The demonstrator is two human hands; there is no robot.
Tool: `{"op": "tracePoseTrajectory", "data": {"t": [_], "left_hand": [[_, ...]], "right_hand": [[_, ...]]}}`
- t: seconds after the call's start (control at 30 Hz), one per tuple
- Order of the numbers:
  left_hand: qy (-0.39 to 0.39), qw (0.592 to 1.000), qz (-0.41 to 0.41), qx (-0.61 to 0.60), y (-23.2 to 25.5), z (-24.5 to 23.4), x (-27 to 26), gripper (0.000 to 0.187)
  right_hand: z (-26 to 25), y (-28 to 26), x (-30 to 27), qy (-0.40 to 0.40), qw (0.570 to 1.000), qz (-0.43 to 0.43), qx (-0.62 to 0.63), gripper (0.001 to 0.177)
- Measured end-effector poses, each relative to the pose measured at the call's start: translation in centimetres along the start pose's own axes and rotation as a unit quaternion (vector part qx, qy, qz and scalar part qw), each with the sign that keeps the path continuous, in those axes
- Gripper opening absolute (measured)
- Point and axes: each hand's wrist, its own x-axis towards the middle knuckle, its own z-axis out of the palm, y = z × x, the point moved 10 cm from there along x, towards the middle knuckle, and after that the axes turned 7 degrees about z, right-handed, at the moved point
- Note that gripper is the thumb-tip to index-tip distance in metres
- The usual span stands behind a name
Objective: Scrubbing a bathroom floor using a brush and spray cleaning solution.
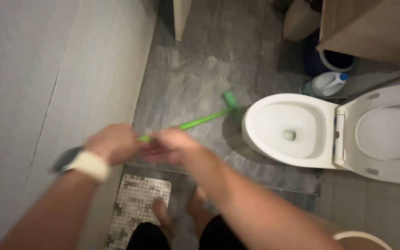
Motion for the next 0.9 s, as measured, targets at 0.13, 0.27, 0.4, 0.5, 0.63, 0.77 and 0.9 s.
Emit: {"op": "tracePoseTrajectory", "data": {"t": [0.13, 0.27, 0.4, 0.5, 0.63, 0.77, 0.9], "left_hand": [[-0.023, 0.999, -0.007, 0.028, -1.7, -2.1, -1.0, 0.044], [0.014, 1.000, 0.026, 0.002, -0.8, -0.4, 1.4, 0.037], [0.034, 0.993, 0.114, -0.009, 2.6, 3.6, 8.1, 0.035], [-0.048, 0.993, 0.091, -0.063, 8.3, 0.4, 5.9, 0.037], [-0.049, 0.991, 0.119, -0.026, 10.3, -2.3, 7.2, 0.040], [-0.054, 0.985, 0.157, 0.043, 11.5, -9.4, 7.2, 0.045], [-0.050, 0.987, 0.113, 0.105, 13.4, -13.2, 9.2, 0.057]], "right_hand": [[2.3, 0.6, 5.9, -0.017, 0.999, 0.014, 0.030, 0.030], [-2.0, 1.0, 8.2, 0.084, 0.993, -0.014, 0.078, 0.022], [-8.7, -2.3, 3.6, 0.201, 0.972, -0.076, 0.092, 0.018], [-14.0, -3.0, 2.7, 0.263, 0.950, -0.091, 0.142, 0.014], [-10.6, -6.7, -2.7, 0.235, 0.943, -0.143, 0.186, 0.013], [-6.2, -12.3, -4.1, 0.181, 0.936, -0.161, 0.255, 0.007], [-8.1, -15.8, -1.7, 0.171, 0.923, -0.182, 0.294, 0.007]]}}
